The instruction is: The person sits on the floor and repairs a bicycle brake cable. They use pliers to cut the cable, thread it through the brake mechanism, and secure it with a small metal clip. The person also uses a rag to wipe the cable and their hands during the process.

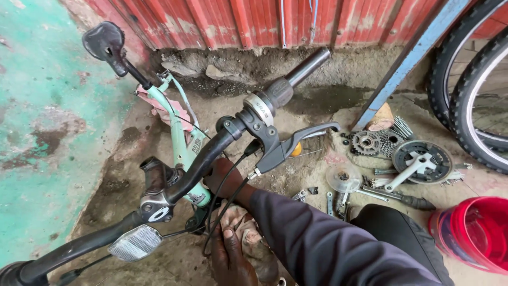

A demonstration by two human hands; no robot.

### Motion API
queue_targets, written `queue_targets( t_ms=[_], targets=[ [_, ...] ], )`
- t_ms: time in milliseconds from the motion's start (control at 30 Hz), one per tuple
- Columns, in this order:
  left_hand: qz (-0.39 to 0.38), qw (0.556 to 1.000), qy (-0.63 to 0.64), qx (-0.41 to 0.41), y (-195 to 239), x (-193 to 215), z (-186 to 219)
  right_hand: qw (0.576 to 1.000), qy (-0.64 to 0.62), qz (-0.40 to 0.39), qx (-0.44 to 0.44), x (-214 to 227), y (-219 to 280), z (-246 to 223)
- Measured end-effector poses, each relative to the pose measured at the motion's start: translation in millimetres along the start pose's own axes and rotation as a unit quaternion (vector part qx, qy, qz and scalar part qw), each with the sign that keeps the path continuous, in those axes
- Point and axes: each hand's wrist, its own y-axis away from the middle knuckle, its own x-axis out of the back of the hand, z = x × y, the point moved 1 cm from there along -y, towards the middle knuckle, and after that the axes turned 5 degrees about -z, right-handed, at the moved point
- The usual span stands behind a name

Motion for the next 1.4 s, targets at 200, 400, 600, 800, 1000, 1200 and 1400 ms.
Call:
queue_targets(
  t_ms=[200, 400, 600, 800, 1000, 1200, 1400],
  targets=[
    [-0.01, 0.999, 0.02, -0.035, -6, 5, -11, 0.999, 0.009, 0.015, -0.039, -8, -1, 0],
    [0.044, 0.994, 0.099, -0.024, -9, 6, -18, 0.998, -0.022, 0.012, -0.054, -8, -5, 1],
    [-0.026, 0.995, 0.08, -0.056, -14, 13, -12, 0.996, -0.058, 0.035, -0.063, -14, -10, 1],
    [-0.036, 0.998, -0.013, -0.057, -15, 9, 10, 0.997, -0.042, -0.005, -0.066, 5, 2, -13],
    [-0.05, 0.996, 0.04, -0.056, -28, 15, -16, 0.995, -0.001, -0.087, -0.043, 51, 26, -34],
    [-0.054, 0.992, -0.092, -0.062, -1, 20, 14, 0.982, -0.115, -0.14, -0.061, 78, 81, -75],
    [-0.066, 0.978, -0.155, -0.124, 42, 24, -5, 0.978, 0.059, -0.187, -0.073, 79, 109, -93]
  ],
)
